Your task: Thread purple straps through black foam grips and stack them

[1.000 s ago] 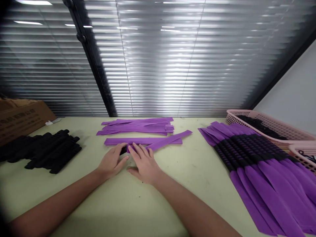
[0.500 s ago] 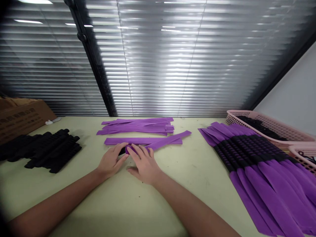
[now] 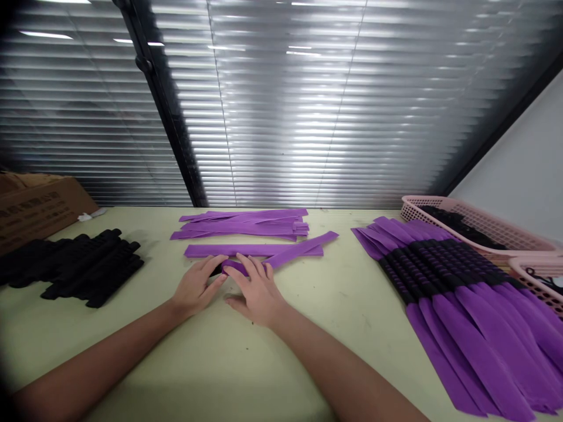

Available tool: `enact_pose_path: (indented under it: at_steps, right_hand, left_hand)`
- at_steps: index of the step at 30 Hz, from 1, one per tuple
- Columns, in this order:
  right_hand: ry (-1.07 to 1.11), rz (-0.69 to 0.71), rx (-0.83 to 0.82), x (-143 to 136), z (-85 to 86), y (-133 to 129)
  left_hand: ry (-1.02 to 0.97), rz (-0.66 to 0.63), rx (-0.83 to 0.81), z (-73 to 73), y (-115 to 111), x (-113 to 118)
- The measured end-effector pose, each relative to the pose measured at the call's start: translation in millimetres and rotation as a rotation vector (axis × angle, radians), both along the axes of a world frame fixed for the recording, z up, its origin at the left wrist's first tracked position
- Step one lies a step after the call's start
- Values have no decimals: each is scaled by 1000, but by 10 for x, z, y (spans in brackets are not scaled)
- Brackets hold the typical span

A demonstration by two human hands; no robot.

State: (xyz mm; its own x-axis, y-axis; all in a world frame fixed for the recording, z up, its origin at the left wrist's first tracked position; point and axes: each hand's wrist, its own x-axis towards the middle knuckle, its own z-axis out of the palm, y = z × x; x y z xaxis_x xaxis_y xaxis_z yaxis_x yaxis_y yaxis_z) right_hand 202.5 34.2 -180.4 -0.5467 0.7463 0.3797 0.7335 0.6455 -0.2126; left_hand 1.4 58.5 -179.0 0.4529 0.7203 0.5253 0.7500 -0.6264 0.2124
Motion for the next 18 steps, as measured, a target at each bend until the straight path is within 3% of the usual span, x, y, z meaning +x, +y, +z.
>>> enact_pose_path:
  at_steps: [18]
  right_hand:
    - [85, -23, 64, 14, -58, 38]
  left_hand:
    - [5, -42, 63, 21, -16, -6]
